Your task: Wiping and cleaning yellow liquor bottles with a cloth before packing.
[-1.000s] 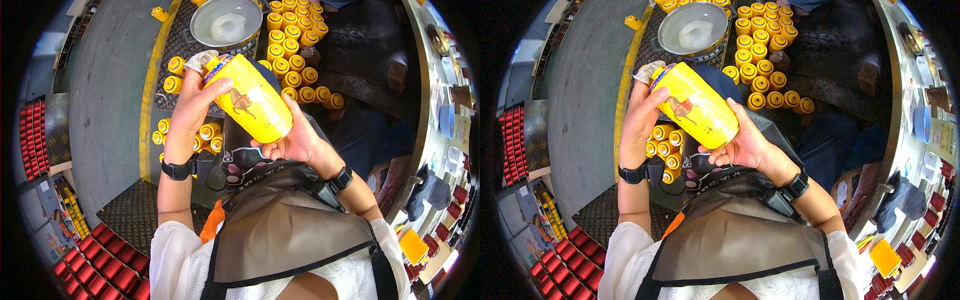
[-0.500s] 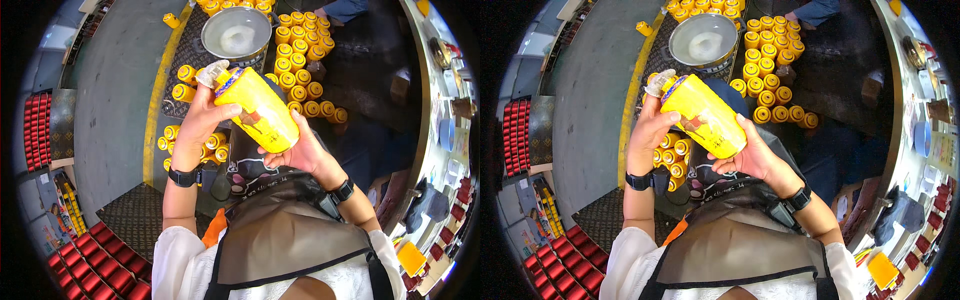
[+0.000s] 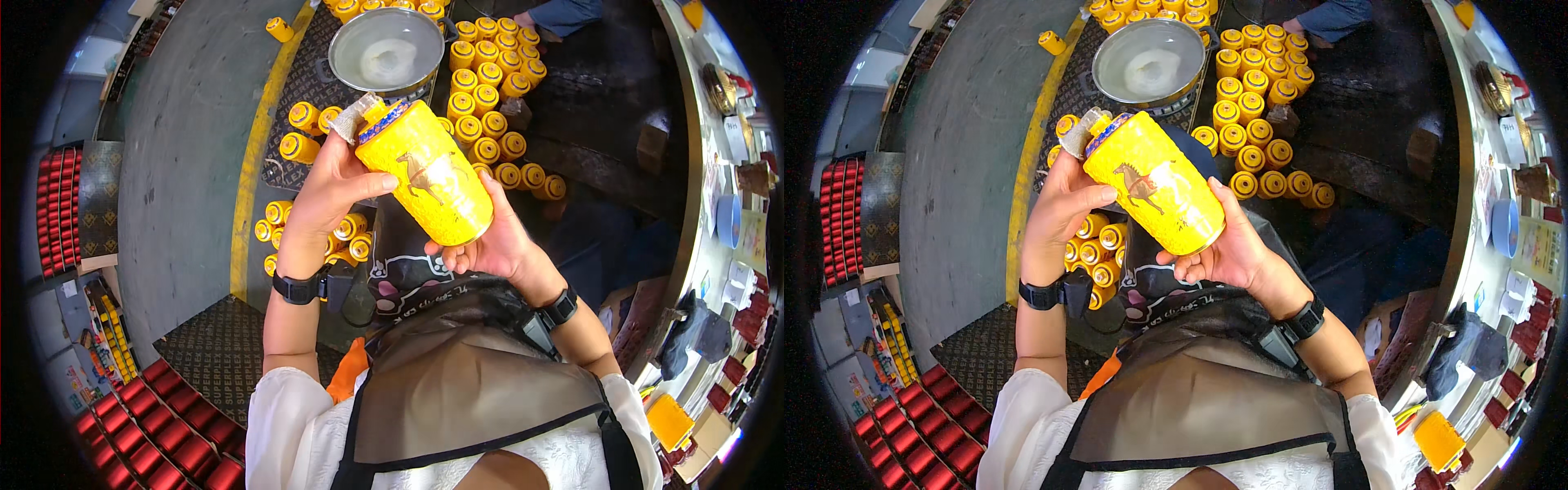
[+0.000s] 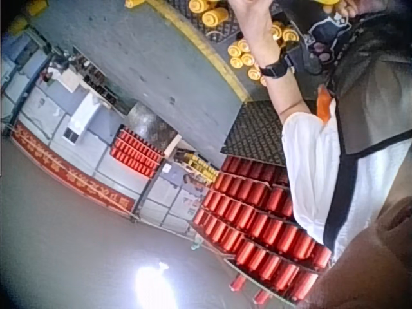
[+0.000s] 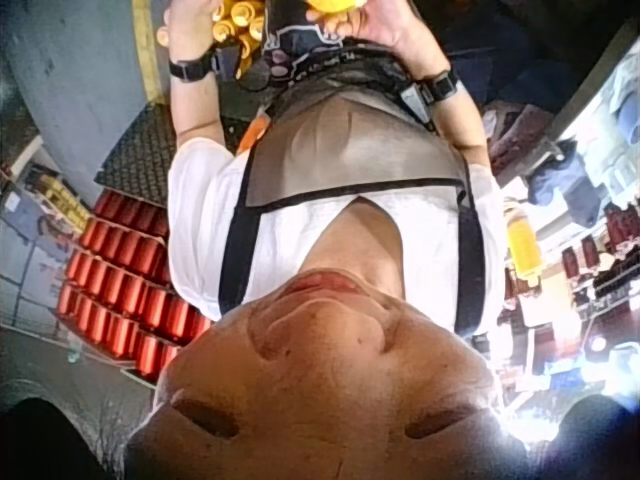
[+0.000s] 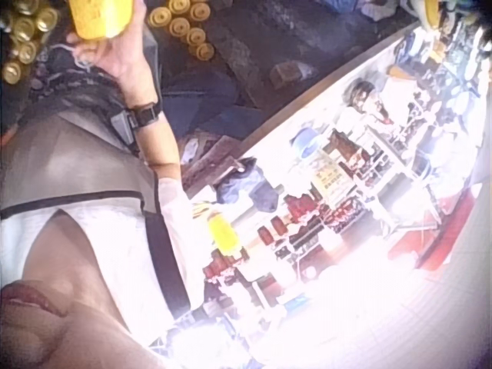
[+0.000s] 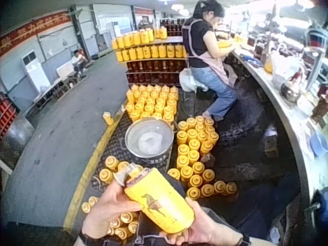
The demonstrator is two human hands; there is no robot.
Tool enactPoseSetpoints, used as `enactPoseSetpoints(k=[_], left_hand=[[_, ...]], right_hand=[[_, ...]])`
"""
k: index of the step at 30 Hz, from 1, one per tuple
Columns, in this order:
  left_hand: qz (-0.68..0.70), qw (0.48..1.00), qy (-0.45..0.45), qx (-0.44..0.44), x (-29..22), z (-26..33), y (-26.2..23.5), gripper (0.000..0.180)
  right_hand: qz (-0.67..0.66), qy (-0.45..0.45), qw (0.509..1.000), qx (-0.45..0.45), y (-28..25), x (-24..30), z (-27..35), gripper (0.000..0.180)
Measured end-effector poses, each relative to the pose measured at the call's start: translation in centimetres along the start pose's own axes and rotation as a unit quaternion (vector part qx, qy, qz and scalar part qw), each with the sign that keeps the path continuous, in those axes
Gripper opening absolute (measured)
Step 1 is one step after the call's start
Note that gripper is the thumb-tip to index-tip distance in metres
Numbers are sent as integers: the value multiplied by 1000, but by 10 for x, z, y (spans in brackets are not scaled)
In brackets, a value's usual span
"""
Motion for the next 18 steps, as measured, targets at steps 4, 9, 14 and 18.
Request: enactPoseSetpoints(k=[4,9,14,18], left_hand=[[7,1000,-4,-7,1,3,1,90],[20,1000,-6,-9,4,0,1,87],[20,999,-4,-25,7,-6,-2,85],[21,999,-5,-24,4,-10,-3,86]], right_hand=[[-8,6,1000,3,-2,-2,-1,91],[-7,5,1000,2,-2,-1,-1,91],[-19,13,1000,2,0,2,-6,91],[-16,23,1000,-8,6,7,-5,92]])
Point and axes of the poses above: each hand's wrist, its own z-axis away from the middle knuckle, its own y-axis out of the palm, x = y × z, the point moved 2 cm from there along -z, towards the middle knuckle, and after that the axes turned 5 degrees about -z, right-handed, at the moved point
